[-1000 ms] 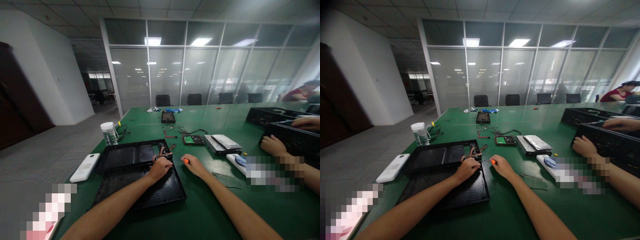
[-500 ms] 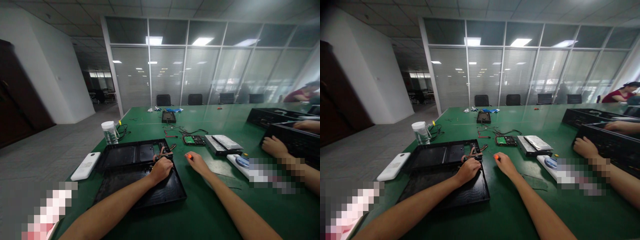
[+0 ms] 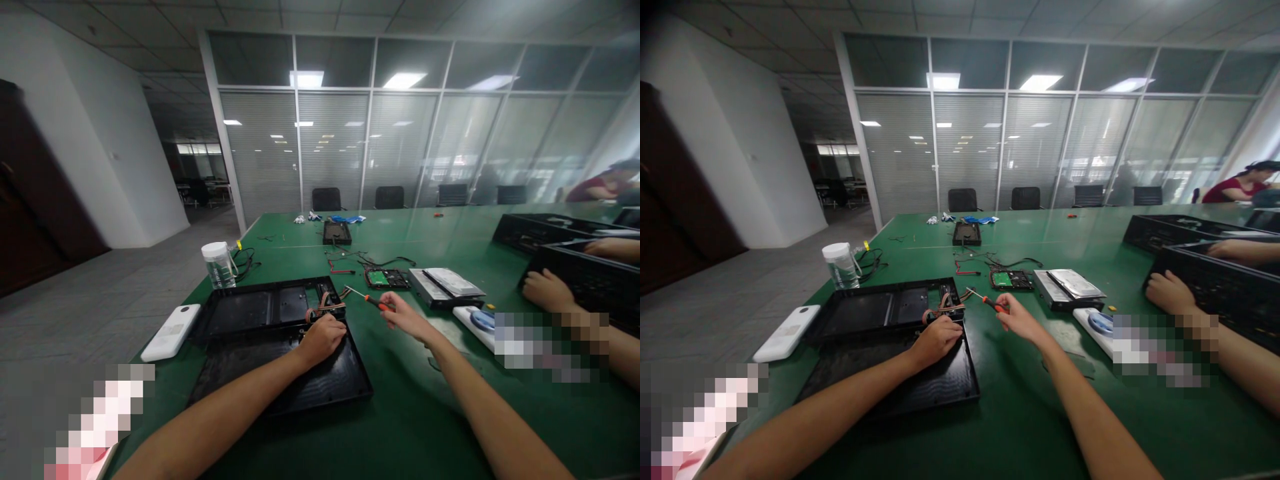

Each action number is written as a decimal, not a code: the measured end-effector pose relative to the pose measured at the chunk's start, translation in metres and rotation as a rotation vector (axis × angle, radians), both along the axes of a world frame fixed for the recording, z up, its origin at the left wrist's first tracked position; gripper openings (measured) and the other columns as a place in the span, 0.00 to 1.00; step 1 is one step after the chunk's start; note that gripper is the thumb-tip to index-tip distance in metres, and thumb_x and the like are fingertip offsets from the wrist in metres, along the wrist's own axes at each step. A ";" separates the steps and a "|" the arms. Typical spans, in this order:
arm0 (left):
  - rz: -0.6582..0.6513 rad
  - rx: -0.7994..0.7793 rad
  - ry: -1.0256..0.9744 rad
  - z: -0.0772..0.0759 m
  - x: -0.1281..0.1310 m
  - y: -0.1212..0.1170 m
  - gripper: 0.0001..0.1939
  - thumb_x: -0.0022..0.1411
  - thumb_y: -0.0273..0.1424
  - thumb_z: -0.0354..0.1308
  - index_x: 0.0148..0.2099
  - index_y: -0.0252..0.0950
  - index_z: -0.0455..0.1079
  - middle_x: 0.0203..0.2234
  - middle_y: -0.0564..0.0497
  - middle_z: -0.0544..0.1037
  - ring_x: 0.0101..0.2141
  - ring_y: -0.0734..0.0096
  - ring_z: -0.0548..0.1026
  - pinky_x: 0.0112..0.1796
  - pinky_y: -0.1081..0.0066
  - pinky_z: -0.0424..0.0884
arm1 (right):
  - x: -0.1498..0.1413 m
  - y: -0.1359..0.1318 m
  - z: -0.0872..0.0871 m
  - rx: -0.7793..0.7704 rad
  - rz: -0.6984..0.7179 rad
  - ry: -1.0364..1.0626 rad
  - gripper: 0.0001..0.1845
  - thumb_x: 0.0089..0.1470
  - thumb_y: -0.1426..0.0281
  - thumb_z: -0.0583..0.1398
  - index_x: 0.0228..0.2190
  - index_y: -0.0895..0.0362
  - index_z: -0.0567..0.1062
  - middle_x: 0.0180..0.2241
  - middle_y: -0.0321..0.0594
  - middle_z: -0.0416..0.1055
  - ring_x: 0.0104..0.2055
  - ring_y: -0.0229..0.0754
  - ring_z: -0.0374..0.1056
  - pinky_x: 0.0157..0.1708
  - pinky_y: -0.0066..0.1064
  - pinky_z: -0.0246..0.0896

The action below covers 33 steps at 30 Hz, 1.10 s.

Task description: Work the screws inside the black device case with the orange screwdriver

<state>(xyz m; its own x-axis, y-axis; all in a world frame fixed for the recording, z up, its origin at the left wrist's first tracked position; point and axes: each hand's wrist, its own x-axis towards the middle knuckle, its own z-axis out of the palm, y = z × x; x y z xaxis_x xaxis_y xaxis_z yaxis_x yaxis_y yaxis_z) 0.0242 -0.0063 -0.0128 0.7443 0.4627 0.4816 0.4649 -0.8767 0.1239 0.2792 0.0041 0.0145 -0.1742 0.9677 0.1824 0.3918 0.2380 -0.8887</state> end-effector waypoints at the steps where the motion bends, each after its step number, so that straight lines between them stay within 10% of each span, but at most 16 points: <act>1: 0.000 -0.009 0.012 0.000 0.000 -0.001 0.13 0.64 0.23 0.45 0.38 0.34 0.71 0.36 0.48 0.75 0.37 0.70 0.69 0.43 0.68 0.63 | 0.000 -0.001 0.005 0.029 0.008 0.059 0.16 0.45 0.65 0.56 0.38 0.56 0.61 0.23 0.29 0.61 0.19 0.32 0.59 0.19 0.25 0.57; 9: -0.009 -0.064 -0.059 0.000 -0.014 -0.013 0.11 0.64 0.24 0.45 0.39 0.35 0.70 0.37 0.49 0.75 0.38 0.70 0.69 0.43 0.69 0.64 | -0.009 -0.012 0.018 0.284 -0.198 0.197 0.16 0.50 0.55 0.54 0.29 0.56 0.66 0.16 0.28 0.54 0.16 0.31 0.51 0.14 0.24 0.45; 25: 0.151 -0.345 -0.285 -0.006 -0.013 -0.013 0.18 0.55 0.24 0.55 0.49 0.34 0.58 0.36 0.49 0.77 0.42 0.67 0.72 0.47 0.65 0.65 | -0.030 -0.030 0.016 0.544 -0.217 -0.368 0.15 0.54 0.61 0.51 0.26 0.56 0.70 0.21 0.36 0.67 0.23 0.36 0.62 0.26 0.25 0.52; 33: 0.154 -0.341 -0.309 -0.012 -0.012 -0.010 0.22 0.54 0.24 0.57 0.51 0.34 0.59 0.37 0.48 0.76 0.43 0.65 0.72 0.48 0.65 0.65 | -0.075 -0.064 0.094 0.510 -0.122 -1.050 0.26 0.59 0.55 0.42 0.28 0.58 0.72 0.25 0.44 0.73 0.29 0.42 0.68 0.28 0.28 0.51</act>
